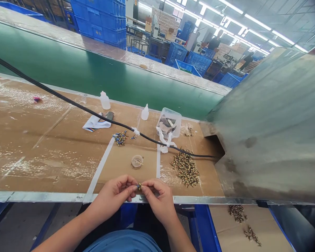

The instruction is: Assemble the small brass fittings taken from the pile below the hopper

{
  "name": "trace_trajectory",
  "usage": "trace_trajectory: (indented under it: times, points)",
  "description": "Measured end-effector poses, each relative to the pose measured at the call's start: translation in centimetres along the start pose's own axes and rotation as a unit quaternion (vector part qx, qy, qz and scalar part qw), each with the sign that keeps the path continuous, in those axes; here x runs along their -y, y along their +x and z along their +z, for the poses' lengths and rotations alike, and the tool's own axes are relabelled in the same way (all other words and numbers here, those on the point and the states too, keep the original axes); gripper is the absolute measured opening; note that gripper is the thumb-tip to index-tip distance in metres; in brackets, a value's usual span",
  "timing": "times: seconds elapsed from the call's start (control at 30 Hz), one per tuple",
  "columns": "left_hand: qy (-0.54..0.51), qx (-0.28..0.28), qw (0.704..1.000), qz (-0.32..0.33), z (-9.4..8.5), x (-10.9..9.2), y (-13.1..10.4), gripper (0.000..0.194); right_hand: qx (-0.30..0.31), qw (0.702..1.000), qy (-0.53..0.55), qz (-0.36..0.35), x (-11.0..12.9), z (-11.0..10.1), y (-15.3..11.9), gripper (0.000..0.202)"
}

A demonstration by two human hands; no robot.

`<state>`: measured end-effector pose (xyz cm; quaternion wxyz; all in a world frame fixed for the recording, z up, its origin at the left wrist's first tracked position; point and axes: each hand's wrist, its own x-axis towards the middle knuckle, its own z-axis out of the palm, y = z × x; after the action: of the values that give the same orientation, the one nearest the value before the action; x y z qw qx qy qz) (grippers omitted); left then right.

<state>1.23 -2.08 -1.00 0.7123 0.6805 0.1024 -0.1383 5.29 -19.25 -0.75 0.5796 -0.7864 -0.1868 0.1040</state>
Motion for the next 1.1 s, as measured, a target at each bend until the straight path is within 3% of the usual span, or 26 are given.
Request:
trace_trajectory:
  times: [0.3, 0.57, 1.1]
  points:
    - [-0.075, 0.060, 0.994, -0.056, 0.8, -0.5, -0.5, 0.029, 0.001, 0.998, 0.031, -0.050, -0.4, -0.5, -0.5, 0.012]
    - [-0.028, 0.058, 0.995, -0.071, 1.2, -1.2, -0.6, 0.038, -0.015, 0.999, 0.032, -0.026, -0.4, -0.2, -0.3, 0.012]
    - [-0.039, 0.058, 0.995, -0.065, 1.0, 0.0, -0.5, 0.039, -0.015, 0.999, 0.013, -0.028, -0.4, -0.3, -0.3, 0.012]
